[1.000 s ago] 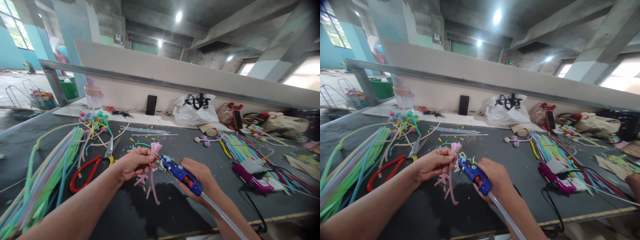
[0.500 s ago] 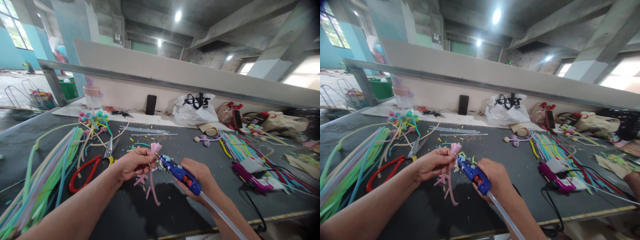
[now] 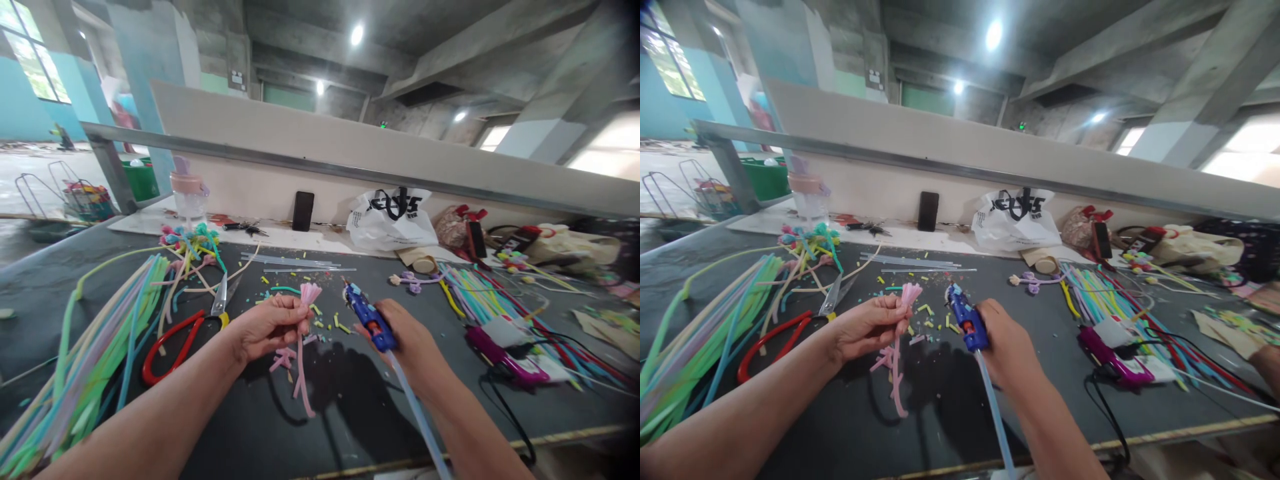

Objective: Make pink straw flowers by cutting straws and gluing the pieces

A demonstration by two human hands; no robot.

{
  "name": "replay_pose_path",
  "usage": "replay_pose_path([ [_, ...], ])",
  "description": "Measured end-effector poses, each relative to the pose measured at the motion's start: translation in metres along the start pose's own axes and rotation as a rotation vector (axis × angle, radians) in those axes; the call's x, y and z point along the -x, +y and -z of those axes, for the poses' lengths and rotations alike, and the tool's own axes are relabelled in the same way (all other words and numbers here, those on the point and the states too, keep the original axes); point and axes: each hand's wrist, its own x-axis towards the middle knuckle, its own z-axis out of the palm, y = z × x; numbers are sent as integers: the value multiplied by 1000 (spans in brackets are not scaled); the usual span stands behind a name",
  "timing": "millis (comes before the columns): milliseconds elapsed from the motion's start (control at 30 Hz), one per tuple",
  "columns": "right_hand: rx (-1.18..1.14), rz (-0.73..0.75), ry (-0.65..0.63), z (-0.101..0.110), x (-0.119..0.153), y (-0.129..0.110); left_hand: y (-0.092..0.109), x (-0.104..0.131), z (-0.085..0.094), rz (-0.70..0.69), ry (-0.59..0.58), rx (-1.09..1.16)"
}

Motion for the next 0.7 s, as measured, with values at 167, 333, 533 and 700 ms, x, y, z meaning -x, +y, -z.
replay_pose_path([
  [167,72,-141,-347,-14,-2,31,1,1,1,28,-26,0],
  [333,2,-128,-449,-11,1,47,3,2,4,10,-43,31],
  [533,89,-176,-254,3,-7,20,11,6,5,-68,-106,114],
  [700,-170,113,-295,-15,-13,-47,18,11,7,-103,-109,154],
])
